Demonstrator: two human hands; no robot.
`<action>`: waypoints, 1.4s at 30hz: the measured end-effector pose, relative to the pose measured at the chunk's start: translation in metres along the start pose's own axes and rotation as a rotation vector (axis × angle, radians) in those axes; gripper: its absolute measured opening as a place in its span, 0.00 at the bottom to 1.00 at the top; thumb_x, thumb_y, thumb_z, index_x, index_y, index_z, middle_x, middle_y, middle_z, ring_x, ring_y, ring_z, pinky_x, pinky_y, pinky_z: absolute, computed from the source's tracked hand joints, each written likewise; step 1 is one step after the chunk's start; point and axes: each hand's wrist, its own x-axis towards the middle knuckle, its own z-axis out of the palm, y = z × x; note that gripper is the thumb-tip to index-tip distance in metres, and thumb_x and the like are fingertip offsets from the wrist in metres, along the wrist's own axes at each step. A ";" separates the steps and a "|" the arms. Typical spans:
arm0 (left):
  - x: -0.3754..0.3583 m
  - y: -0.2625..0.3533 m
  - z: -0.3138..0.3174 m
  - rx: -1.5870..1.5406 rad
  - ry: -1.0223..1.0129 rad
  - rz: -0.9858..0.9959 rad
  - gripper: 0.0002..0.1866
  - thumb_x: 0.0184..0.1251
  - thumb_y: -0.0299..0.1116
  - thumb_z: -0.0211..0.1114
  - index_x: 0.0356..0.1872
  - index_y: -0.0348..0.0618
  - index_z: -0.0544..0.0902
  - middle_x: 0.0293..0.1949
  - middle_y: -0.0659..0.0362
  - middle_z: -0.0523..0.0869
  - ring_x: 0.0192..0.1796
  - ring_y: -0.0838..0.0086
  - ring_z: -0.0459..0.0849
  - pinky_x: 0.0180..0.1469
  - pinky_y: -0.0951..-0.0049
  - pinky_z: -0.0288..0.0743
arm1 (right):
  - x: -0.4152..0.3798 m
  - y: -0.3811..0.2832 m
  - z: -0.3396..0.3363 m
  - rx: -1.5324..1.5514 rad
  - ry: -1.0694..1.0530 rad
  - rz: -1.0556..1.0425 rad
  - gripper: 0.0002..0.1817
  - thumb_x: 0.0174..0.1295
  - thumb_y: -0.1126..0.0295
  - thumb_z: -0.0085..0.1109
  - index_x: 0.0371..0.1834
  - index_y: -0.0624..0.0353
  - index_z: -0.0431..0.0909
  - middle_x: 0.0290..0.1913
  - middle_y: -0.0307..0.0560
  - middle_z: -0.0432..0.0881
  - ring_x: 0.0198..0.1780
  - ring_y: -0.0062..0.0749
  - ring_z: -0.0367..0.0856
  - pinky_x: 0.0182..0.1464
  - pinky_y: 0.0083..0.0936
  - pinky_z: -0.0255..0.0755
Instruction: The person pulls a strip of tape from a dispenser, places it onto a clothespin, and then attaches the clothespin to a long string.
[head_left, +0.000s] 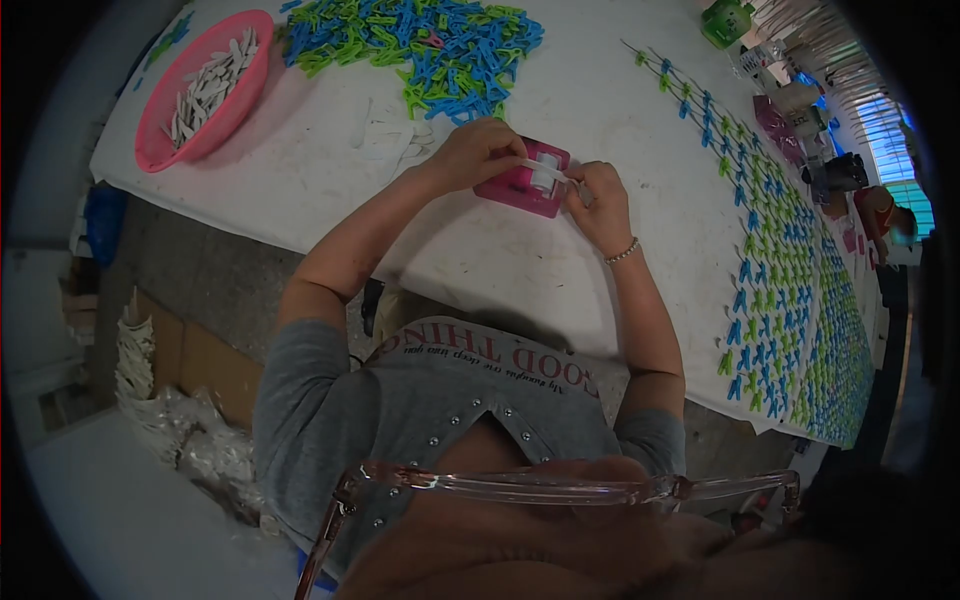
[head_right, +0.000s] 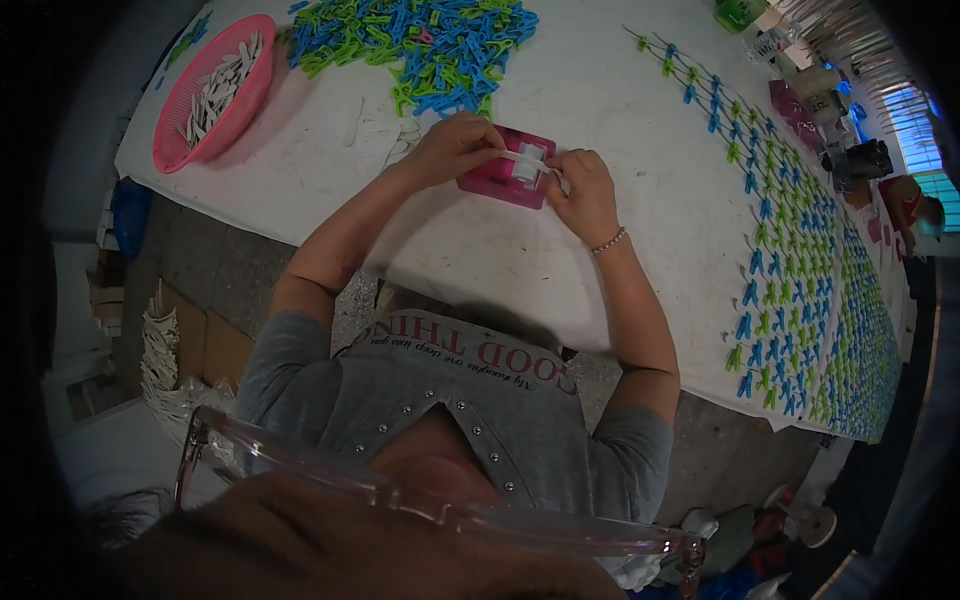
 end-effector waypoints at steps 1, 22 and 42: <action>0.002 0.001 0.003 -0.014 -0.010 0.001 0.04 0.57 0.32 0.66 0.31 0.46 0.82 0.30 0.61 0.82 0.38 0.64 0.79 0.44 0.66 0.71 | -0.002 0.000 -0.002 -0.021 0.010 -0.002 0.09 0.47 0.79 0.60 0.33 0.59 0.79 0.32 0.46 0.78 0.36 0.41 0.76 0.39 0.32 0.72; 0.018 0.017 0.031 -0.175 0.077 -0.021 0.08 0.53 0.34 0.69 0.31 0.44 0.81 0.31 0.59 0.81 0.36 0.65 0.79 0.42 0.68 0.72 | 0.013 0.007 0.019 0.711 0.050 0.355 0.20 0.51 0.81 0.61 0.48 0.59 0.71 0.33 0.34 0.70 0.34 0.19 0.69 0.41 0.18 0.69; -0.003 0.011 0.000 -0.005 0.017 -0.005 0.10 0.54 0.30 0.66 0.38 0.48 0.79 0.32 0.63 0.82 0.39 0.69 0.76 0.48 0.67 0.66 | -0.001 0.002 0.011 0.131 -0.079 0.142 0.18 0.47 0.78 0.60 0.44 0.60 0.76 0.32 0.45 0.76 0.36 0.38 0.75 0.41 0.32 0.70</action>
